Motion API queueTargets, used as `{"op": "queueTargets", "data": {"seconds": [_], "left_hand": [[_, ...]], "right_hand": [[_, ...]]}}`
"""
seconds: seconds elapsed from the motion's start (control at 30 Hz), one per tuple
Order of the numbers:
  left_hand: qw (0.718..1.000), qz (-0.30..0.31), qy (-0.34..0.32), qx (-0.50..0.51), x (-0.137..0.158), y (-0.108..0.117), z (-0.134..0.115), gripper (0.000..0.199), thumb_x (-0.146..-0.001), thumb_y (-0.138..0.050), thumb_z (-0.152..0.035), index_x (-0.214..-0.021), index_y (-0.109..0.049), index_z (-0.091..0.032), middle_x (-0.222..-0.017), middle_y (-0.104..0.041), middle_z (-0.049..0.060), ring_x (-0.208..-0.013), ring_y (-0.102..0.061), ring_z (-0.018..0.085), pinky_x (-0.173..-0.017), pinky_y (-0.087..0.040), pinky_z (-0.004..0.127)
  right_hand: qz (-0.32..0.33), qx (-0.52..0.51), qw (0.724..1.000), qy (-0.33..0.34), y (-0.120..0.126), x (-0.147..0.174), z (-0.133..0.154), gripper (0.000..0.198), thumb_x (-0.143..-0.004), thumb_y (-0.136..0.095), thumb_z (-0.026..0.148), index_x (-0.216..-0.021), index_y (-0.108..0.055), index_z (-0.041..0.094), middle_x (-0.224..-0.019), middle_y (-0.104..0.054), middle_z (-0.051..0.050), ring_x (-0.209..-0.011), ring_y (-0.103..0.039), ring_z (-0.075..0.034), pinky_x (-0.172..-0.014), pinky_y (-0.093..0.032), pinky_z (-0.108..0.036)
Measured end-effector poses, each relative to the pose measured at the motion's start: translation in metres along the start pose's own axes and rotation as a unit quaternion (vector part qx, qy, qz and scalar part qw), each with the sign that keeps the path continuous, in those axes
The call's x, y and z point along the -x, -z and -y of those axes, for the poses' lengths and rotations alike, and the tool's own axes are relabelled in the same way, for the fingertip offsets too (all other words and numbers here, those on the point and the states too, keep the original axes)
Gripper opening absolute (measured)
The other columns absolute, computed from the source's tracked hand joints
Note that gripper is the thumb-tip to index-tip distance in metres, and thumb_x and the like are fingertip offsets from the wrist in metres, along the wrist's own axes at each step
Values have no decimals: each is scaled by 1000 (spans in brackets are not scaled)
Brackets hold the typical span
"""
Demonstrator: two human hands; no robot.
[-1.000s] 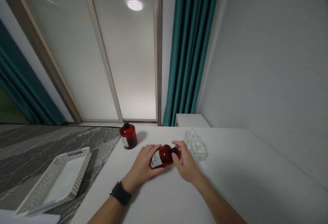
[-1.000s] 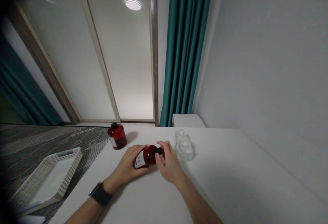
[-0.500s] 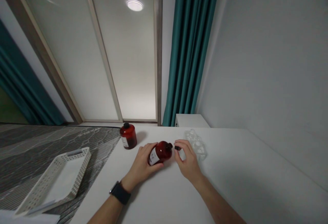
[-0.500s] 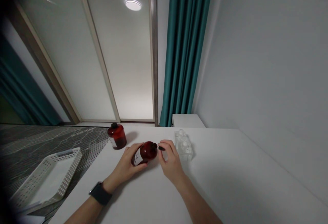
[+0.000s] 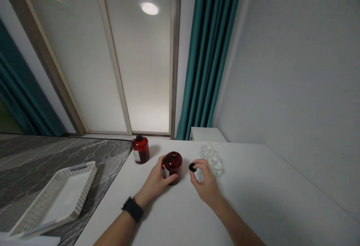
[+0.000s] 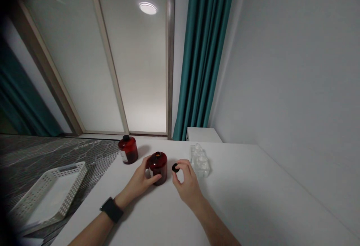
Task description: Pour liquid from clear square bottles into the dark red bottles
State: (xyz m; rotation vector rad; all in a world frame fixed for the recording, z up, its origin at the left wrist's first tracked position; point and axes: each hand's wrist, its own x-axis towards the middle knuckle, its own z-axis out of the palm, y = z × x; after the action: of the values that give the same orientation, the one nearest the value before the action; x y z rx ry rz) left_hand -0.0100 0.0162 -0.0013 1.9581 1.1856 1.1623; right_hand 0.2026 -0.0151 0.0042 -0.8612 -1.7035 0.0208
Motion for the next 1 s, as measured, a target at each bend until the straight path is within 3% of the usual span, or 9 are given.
{"op": "queueTargets", "data": {"seconds": [0.2, 0.43, 0.7, 1.0], "left_hand": [[1000, 0, -13, 0, -1, -1, 3, 64, -79, -73, -25, -136, -44, -18, -136, -61, 14, -125, -59, 30, -106, -46, 49], [1000, -3, -11, -7, -2, 0, 4, 65, -79, -73, -27, -137, -45, -18, -134, -62, 14, -123, -61, 31, -105, -47, 49], [999, -7, -9, -30, -3, -2, 7, 63, -80, -71, -30, -137, -45, -18, -132, -63, 14, -121, -62, 31, -106, -47, 50], [999, -1, -3, -35, -4, -1, 5, 62, -81, -71, -34, -135, -45, -20, -128, -65, 13, -119, -63, 31, -104, -48, 51]], "right_hand": [[57, 19, 998, -28, 20, 16, -9, 15, -87, -59, 10, -90, -54, 24, -99, -69, -6, -93, -66, -22, -81, -55, -38], [113, 75, 990, -37, 61, 44, -33, 15, -86, -58, 10, -84, -55, 24, -93, -71, -4, -88, -66, -22, -78, -54, -37], [117, 202, 961, -145, 106, 70, -85, 13, -81, -56, 18, -91, -62, 23, -80, -67, -4, -73, -63, -23, -71, -53, -36], [97, 255, 945, -179, 109, 74, -111, 30, -82, -53, 20, -110, -63, 22, -96, -74, -6, -76, -64, -23, -74, -51, -39]]}}
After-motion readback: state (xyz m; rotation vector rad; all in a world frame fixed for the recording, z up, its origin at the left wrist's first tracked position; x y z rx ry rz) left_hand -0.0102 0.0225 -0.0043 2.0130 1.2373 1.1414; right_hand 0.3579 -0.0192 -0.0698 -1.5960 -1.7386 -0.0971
